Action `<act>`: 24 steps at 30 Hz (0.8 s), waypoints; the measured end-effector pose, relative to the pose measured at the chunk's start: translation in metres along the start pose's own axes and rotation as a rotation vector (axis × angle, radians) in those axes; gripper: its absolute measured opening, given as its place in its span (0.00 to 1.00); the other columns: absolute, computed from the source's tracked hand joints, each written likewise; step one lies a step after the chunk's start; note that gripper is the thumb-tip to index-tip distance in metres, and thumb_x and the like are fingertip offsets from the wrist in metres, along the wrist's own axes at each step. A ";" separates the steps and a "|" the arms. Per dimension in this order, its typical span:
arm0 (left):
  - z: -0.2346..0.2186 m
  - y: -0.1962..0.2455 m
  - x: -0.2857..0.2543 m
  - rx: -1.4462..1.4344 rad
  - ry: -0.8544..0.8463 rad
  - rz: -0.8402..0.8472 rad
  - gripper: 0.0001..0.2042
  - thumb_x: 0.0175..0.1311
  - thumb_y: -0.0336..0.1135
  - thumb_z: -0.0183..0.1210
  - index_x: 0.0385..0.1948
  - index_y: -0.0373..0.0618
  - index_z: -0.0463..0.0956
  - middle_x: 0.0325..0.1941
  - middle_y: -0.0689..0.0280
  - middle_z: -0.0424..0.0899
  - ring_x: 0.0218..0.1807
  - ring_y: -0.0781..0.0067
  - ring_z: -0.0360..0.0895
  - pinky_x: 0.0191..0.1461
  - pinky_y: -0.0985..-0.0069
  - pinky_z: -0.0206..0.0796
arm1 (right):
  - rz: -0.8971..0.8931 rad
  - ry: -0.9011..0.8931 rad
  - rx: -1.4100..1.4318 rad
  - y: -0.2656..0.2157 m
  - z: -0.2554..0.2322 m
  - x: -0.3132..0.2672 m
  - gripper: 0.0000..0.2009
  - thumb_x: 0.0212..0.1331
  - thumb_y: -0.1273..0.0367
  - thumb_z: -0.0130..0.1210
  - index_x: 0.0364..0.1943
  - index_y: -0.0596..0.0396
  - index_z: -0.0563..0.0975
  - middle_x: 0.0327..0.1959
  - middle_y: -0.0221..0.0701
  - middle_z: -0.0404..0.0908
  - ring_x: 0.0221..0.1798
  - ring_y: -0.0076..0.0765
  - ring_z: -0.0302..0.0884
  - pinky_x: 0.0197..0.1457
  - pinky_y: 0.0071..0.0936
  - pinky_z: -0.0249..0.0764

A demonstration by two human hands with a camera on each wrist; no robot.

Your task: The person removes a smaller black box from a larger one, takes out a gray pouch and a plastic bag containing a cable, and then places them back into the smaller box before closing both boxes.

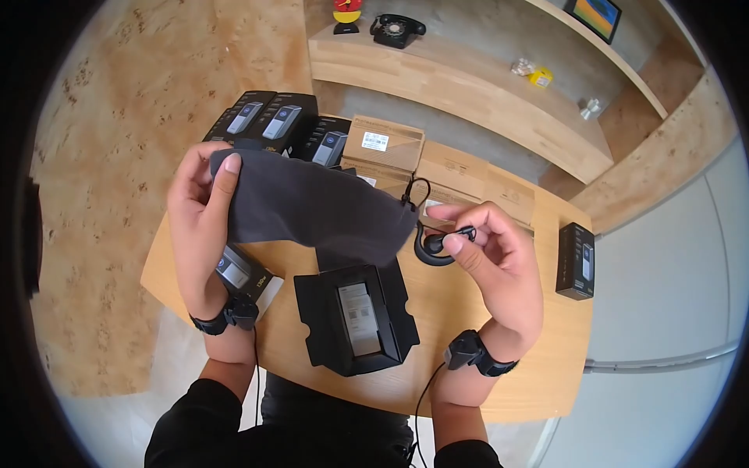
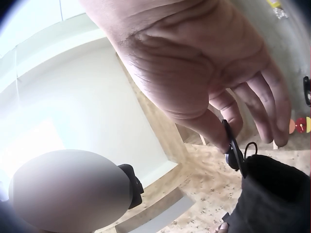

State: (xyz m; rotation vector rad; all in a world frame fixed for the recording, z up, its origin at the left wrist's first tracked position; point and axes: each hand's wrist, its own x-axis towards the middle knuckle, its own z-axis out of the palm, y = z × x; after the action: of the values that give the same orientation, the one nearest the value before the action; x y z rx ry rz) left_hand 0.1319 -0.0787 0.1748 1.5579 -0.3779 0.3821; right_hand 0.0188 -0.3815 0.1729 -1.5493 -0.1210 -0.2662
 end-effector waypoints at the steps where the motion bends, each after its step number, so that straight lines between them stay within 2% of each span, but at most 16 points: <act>1: 0.000 0.002 -0.001 0.029 -0.019 -0.006 0.05 0.78 0.30 0.60 0.44 0.38 0.78 0.34 0.75 0.82 0.36 0.91 0.73 0.39 0.87 0.64 | -0.019 0.010 -0.064 0.001 -0.002 0.000 0.04 0.71 0.77 0.61 0.42 0.60 0.77 0.50 0.39 0.88 0.52 0.28 0.84 0.59 0.29 0.78; 4: 0.005 0.000 -0.004 0.027 -0.061 0.000 0.05 0.78 0.30 0.60 0.44 0.38 0.78 0.34 0.74 0.82 0.36 0.91 0.73 0.40 0.87 0.64 | 0.061 0.073 -0.079 0.002 -0.006 0.000 0.05 0.75 0.73 0.59 0.42 0.60 0.76 0.44 0.37 0.89 0.46 0.28 0.86 0.53 0.28 0.81; 7: 0.011 0.006 -0.008 0.034 -0.084 0.007 0.05 0.78 0.30 0.59 0.44 0.38 0.78 0.34 0.74 0.82 0.37 0.90 0.73 0.40 0.87 0.65 | 0.068 0.175 -0.116 0.002 -0.002 0.004 0.08 0.77 0.68 0.57 0.42 0.59 0.75 0.37 0.33 0.88 0.39 0.27 0.86 0.46 0.25 0.81; 11: 0.015 0.002 -0.011 0.148 -0.164 0.019 0.07 0.79 0.32 0.58 0.46 0.38 0.78 0.37 0.72 0.84 0.40 0.86 0.77 0.44 0.83 0.70 | 0.045 0.315 -0.193 0.001 0.004 0.007 0.10 0.77 0.65 0.58 0.41 0.59 0.75 0.33 0.31 0.85 0.34 0.29 0.87 0.41 0.24 0.81; 17: 0.022 0.005 -0.013 -0.101 -0.182 0.022 0.08 0.81 0.31 0.55 0.52 0.38 0.76 0.44 0.69 0.86 0.44 0.85 0.79 0.50 0.84 0.70 | -0.009 0.377 -0.216 0.000 0.003 0.004 0.11 0.76 0.63 0.58 0.39 0.57 0.78 0.35 0.34 0.86 0.32 0.30 0.85 0.42 0.26 0.82; 24: 0.014 -0.006 -0.010 -0.395 -0.303 -0.087 0.08 0.81 0.30 0.53 0.55 0.39 0.73 0.42 0.72 0.82 0.47 0.87 0.72 0.53 0.83 0.65 | -0.058 0.376 -0.211 -0.002 0.008 0.005 0.11 0.76 0.63 0.58 0.38 0.56 0.78 0.36 0.34 0.86 0.32 0.28 0.82 0.42 0.27 0.81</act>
State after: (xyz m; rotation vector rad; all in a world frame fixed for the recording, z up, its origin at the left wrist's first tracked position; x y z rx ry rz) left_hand 0.1257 -0.0922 0.1641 1.2373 -0.5810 -0.0031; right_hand 0.0240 -0.3736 0.1759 -1.6775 0.1625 -0.6265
